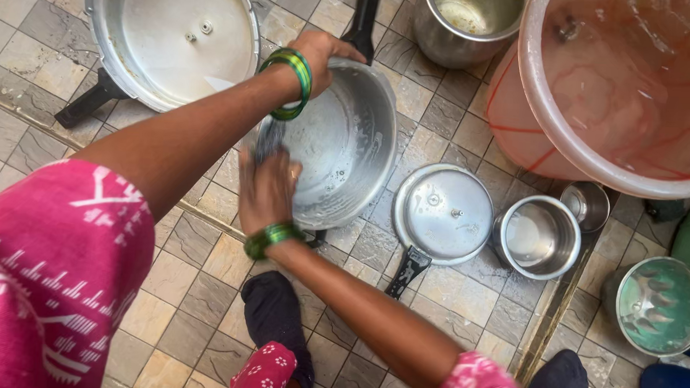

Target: The person scrubs the interior and exterior of a pressure cooker pot and its lid using a metal scrubber and water from a nearby bucket. The person rinses the items and places them on the tiled floor.

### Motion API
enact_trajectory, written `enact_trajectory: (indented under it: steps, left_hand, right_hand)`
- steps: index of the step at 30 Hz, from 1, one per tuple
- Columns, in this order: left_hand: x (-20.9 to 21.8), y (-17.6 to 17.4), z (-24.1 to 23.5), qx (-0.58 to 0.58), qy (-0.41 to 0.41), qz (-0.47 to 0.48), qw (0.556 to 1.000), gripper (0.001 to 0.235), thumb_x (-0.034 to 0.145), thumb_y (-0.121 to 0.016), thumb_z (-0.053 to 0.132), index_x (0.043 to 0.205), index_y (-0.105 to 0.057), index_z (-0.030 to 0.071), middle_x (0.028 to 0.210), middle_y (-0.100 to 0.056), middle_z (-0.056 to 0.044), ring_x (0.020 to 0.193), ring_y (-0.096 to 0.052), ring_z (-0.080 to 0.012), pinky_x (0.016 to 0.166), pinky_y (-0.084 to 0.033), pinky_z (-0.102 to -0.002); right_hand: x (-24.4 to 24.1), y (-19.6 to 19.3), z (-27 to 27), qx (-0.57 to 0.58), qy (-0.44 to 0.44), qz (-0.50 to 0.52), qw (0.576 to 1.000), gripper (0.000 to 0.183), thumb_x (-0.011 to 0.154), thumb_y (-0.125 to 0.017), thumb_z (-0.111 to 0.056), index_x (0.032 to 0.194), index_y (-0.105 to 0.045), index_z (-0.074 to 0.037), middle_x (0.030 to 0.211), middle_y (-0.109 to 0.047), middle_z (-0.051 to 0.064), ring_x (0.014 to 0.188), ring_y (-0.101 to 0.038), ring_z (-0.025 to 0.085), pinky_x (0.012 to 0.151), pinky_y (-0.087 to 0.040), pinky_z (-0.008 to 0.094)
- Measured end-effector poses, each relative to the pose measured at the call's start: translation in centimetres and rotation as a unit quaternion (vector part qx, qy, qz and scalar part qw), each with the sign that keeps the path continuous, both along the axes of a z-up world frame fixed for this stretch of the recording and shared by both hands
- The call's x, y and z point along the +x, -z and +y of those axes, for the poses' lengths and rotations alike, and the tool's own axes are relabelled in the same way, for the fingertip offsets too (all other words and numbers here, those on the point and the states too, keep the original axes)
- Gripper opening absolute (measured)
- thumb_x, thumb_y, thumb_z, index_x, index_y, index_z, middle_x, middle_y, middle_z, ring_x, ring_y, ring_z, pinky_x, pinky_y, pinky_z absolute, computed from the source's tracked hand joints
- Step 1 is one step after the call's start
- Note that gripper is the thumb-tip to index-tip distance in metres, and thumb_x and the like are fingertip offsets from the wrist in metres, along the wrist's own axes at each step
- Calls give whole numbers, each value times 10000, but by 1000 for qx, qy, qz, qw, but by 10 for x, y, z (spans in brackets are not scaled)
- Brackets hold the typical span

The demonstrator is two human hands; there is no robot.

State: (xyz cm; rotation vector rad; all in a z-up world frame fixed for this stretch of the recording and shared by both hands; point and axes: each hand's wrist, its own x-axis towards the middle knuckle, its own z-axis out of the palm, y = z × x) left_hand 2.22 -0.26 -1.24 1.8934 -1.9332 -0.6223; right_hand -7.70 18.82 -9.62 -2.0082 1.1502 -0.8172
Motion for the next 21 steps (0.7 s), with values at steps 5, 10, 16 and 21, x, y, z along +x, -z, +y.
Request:
enact_trajectory:
  steps: [5,10,16,21]
  left_hand:
    - [-15,3,-20,4,9,-26,1000,607,775,-635,-145,1183,-769,284,1160,-722,-144,1049,-698,-305,936,-536,-377]
    - [-14,3,-17,35,1,-3,999,653,786,-616,-177,1208,-759,300,1216,-722,-104,1051,-724,-257,966,-552,-344]
    - [3,-3,-12,19,76,21,997,683,777,-618,-178,1217,-759,325,1188,-738,-95,1050,-725,-256,974,-542,-353]
    - [-5,0,-20,-18,129,-20,991,729,733,-596,-191,1247,-743,304,1186,-727,-125,1060,-720,-294,962,-541,-369]
  right_hand:
    - [9,-30,-16,255,63,-57,963,656,1104,-179,-474,1117,-621,10,1015,-633,250,978,-505,414,992,-407,547]
    - [-46,-17,6,145,-47,47,987,552,1102,-240,-438,1239,-597,-41,1040,-654,167,1065,-555,326,1007,-356,608]
    - [-139,16,-128,0,-437,435,787,549,1016,-485,-252,1548,-359,-299,1557,-400,76,1434,-324,339,1204,-171,595]
    - [-204,62,-247,-450,-568,219,654,521,906,-607,-379,1352,-646,-114,1251,-617,119,1131,-596,287,1106,-402,501]
